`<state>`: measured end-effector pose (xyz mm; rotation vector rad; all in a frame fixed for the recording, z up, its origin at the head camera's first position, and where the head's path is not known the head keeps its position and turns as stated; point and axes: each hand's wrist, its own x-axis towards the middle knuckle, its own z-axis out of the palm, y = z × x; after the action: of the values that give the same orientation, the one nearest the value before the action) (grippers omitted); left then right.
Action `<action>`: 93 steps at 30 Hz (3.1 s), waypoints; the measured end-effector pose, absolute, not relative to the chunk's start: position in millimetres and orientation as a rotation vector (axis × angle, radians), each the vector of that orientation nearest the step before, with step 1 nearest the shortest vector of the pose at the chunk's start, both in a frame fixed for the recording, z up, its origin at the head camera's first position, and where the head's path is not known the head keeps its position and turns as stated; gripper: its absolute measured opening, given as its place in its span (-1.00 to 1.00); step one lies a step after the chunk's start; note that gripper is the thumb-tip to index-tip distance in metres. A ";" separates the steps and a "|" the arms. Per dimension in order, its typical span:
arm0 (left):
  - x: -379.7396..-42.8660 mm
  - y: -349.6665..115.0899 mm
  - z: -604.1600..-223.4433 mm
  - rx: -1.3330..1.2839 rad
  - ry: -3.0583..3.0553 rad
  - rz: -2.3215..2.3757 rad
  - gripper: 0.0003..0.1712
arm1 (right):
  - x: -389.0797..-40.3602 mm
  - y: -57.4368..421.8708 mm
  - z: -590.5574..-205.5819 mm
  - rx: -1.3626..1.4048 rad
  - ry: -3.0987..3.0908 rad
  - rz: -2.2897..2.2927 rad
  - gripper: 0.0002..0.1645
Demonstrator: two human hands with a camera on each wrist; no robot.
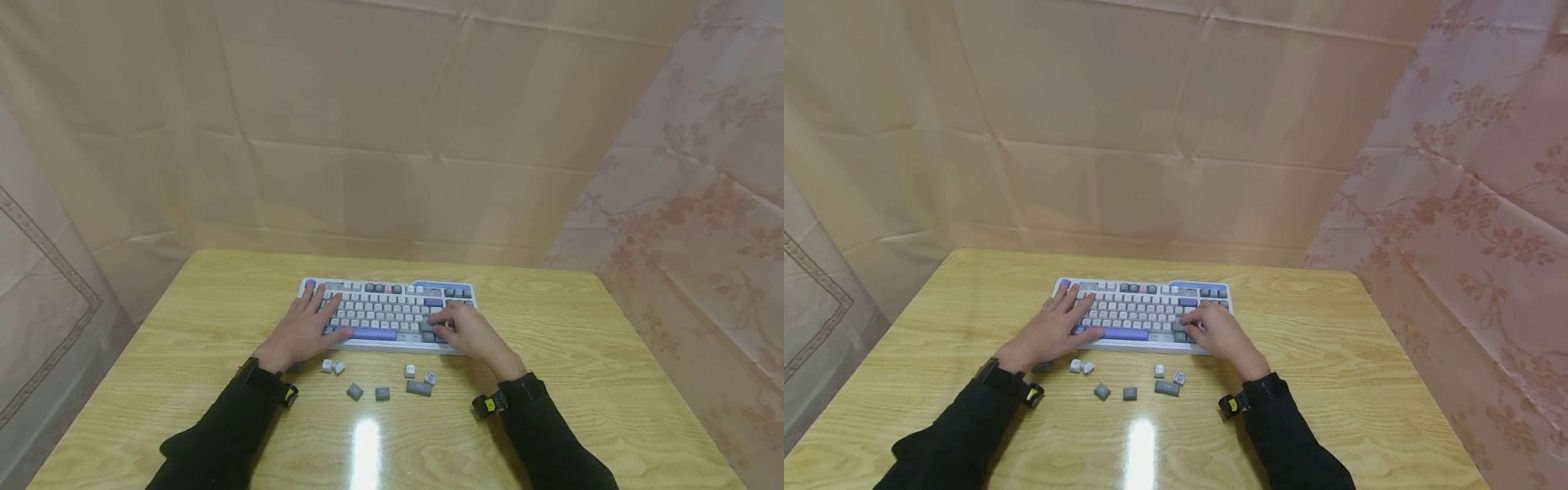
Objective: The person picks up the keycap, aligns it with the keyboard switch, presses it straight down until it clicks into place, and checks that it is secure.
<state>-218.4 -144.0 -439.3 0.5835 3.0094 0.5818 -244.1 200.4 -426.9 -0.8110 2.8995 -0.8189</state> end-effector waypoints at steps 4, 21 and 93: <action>-218.1 -143.5 -439.2 0.586 3.007 0.584 -0.03 | -242.5 198.6 -426.6 -0.823 2.943 -0.741 -0.82; -217.9 -143.3 -440.0 0.583 3.010 0.587 -0.04 | -242.9 195.6 -425.3 -0.743 2.942 -0.758 -0.83; -222.1 -143.0 -442.1 0.610 3.002 0.594 -0.02 | -248.0 208.3 -431.1 -0.806 2.859 -0.824 -0.76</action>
<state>-222.1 -143.0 -442.1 0.6097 3.0016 0.5940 -248.0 208.3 -431.1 -0.8055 2.8589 -0.8236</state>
